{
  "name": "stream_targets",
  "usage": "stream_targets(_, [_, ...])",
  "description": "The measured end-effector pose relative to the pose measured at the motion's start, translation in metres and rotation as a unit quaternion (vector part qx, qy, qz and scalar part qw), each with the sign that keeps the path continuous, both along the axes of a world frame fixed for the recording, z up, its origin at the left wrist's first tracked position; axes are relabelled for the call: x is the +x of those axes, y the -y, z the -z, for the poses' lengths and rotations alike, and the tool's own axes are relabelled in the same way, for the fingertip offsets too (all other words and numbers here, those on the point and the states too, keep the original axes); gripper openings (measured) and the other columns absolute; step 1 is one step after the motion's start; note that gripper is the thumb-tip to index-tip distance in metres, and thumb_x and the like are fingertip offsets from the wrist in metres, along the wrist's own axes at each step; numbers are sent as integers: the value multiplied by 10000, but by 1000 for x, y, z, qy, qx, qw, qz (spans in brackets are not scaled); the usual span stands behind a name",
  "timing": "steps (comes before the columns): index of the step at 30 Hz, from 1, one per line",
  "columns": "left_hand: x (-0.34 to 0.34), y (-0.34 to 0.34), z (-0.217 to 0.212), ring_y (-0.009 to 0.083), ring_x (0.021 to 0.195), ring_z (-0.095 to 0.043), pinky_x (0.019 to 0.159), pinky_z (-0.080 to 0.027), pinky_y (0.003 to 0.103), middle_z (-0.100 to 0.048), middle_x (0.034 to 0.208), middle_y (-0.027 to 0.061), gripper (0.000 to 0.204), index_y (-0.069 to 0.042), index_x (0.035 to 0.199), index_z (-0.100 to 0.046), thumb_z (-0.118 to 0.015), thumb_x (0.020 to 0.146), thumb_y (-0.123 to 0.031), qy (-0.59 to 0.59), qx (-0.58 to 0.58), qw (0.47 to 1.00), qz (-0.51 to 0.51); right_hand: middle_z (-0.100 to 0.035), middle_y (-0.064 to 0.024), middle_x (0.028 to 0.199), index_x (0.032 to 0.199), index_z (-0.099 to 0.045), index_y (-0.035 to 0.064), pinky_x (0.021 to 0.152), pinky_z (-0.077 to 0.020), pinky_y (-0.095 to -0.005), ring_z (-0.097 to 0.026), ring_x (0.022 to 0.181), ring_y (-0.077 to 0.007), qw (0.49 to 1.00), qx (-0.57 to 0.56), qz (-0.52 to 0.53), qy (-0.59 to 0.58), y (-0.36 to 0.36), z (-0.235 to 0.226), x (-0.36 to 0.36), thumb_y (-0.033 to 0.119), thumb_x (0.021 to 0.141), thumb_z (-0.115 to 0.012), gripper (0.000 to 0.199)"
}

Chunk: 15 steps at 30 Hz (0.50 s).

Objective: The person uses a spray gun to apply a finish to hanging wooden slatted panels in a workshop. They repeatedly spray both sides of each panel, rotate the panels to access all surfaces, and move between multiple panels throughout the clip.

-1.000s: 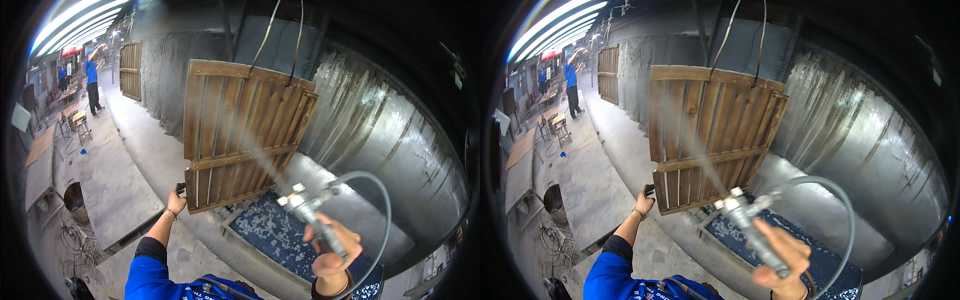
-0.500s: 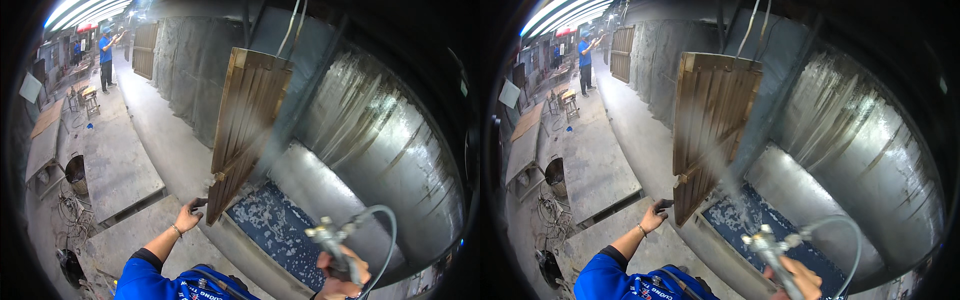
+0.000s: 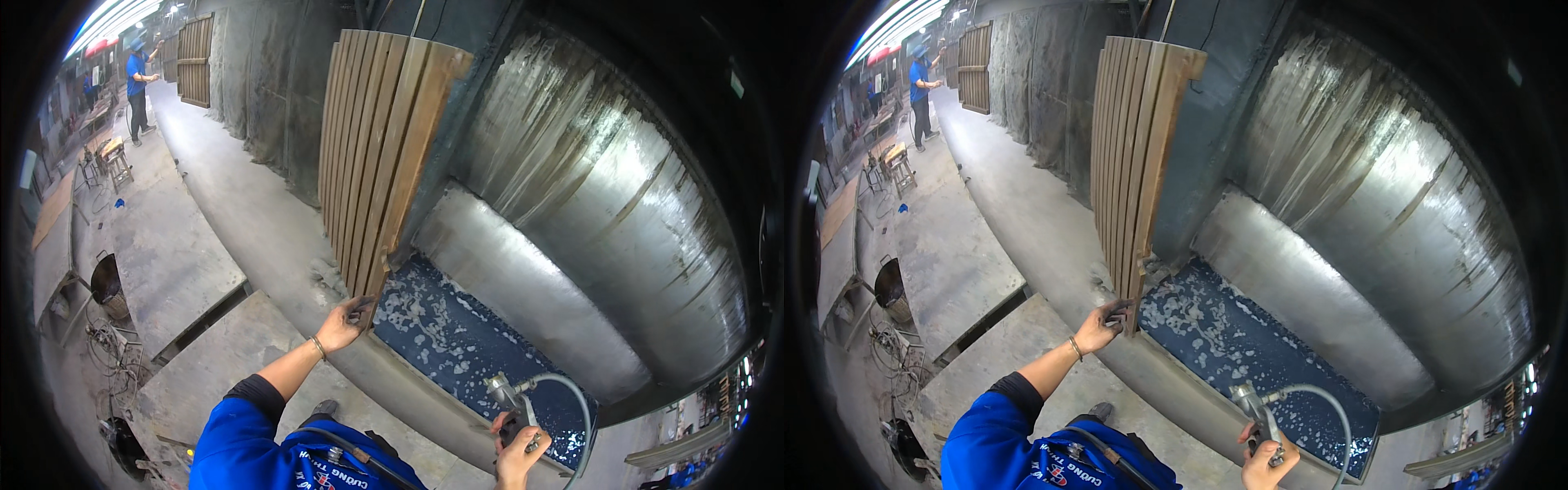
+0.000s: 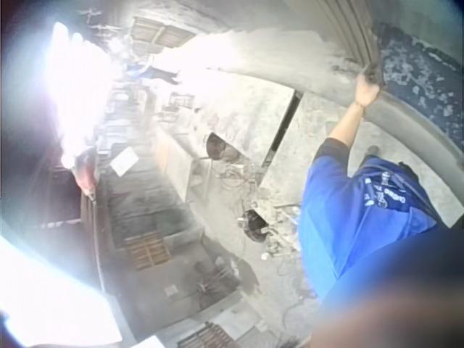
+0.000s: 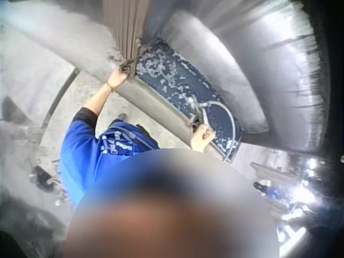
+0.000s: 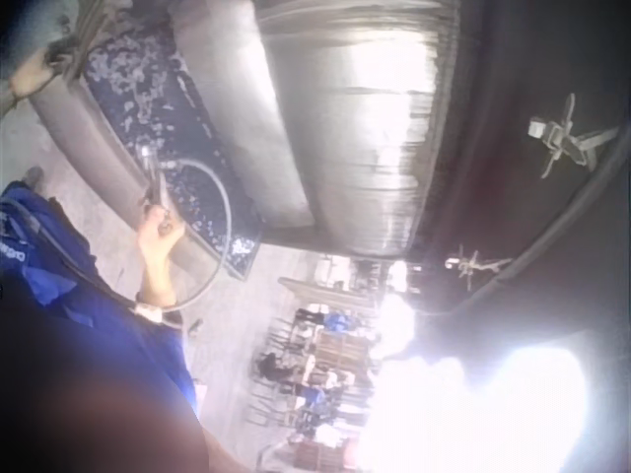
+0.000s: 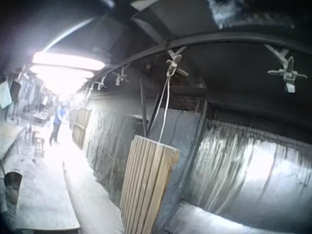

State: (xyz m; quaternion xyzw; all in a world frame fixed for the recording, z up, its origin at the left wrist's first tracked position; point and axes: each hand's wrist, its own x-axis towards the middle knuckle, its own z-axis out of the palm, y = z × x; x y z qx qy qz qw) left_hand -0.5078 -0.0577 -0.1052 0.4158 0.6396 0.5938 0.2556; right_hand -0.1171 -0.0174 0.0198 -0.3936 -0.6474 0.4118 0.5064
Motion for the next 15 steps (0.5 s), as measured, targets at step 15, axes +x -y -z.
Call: stream_targets(15, [1,-31,83,143,866,-657,811,-539,317,-728,952,59,199,19,990,-638,-704,888,-139,21,-60,998,14,-612,-158,771,951,-501,-3,393,-328,-225,-558,586,-166,999,-16,1,45,4,16,-6,750,1005,-335,773])
